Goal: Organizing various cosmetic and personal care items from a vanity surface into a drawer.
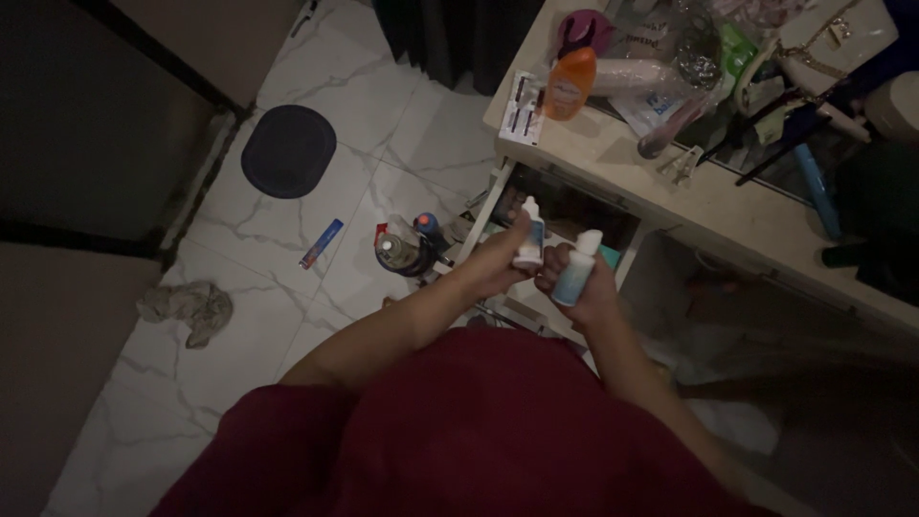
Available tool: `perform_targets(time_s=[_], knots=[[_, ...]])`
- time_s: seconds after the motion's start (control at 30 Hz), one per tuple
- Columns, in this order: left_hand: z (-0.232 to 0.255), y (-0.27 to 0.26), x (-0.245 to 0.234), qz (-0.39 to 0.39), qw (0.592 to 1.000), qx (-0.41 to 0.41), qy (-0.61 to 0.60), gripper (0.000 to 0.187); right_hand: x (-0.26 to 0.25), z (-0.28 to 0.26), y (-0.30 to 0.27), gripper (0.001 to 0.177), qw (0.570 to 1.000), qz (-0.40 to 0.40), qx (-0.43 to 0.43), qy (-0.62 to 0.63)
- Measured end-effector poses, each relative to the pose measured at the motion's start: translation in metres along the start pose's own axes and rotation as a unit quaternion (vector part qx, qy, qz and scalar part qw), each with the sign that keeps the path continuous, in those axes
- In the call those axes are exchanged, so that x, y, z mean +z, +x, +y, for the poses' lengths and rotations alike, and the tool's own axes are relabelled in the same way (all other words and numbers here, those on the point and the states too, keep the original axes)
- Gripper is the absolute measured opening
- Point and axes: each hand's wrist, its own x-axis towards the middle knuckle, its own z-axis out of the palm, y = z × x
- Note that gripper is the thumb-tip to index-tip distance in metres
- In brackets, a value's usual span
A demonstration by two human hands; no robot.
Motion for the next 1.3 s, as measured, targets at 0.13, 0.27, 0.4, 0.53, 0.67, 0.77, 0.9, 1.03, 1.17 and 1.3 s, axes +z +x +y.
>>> perform_targets(time_s=[0.13,0.27,0.4,0.53,0.67,0.77,0.9,1.03,1.17,1.3], knots=[[0.004,0.001,0.009,0.063,0.998,-0.016,-0.022,0.064,-0.022,0.001,0.003,0.038,0.999,-0.028,0.023,0.028],[0.000,0.003,0.007,0.135,0.989,-0.055,0.019,0.073,-0.019,0.008,0.005,0.038,0.976,0.212,0.043,0.000],[0.001,0.006,0.007,0.148,0.986,-0.069,0.023,0.069,-0.015,0.011,0.005,0.056,0.960,0.274,0.046,-0.031],[-0.019,0.034,-0.048,0.153,0.985,-0.079,-0.001,0.064,-0.007,0.003,0.006,0.063,0.981,0.189,-0.011,-0.035],[-0.001,0.020,-0.021,0.127,0.988,-0.022,0.080,0.065,0.008,-0.015,0.009,0.064,0.958,0.269,0.004,-0.098],[0.014,0.018,0.001,0.163,0.980,0.018,0.111,0.066,0.003,-0.023,0.016,0.051,0.971,0.223,-0.015,-0.084],[0.010,0.031,-0.009,0.160,0.981,0.030,0.105,0.077,-0.013,-0.031,0.027,0.038,0.990,0.132,-0.039,-0.007],[0.011,0.037,-0.011,0.138,0.985,0.016,0.099,0.088,-0.039,-0.029,0.031,0.037,0.986,0.157,-0.048,0.020],[-0.006,0.041,-0.031,0.157,0.966,-0.049,0.201,0.097,-0.023,-0.024,0.022,0.033,0.964,0.231,0.008,-0.134],[-0.007,0.017,-0.002,0.156,0.954,-0.148,0.211,0.097,-0.070,-0.003,0.009,0.035,0.944,0.244,0.039,-0.218]])
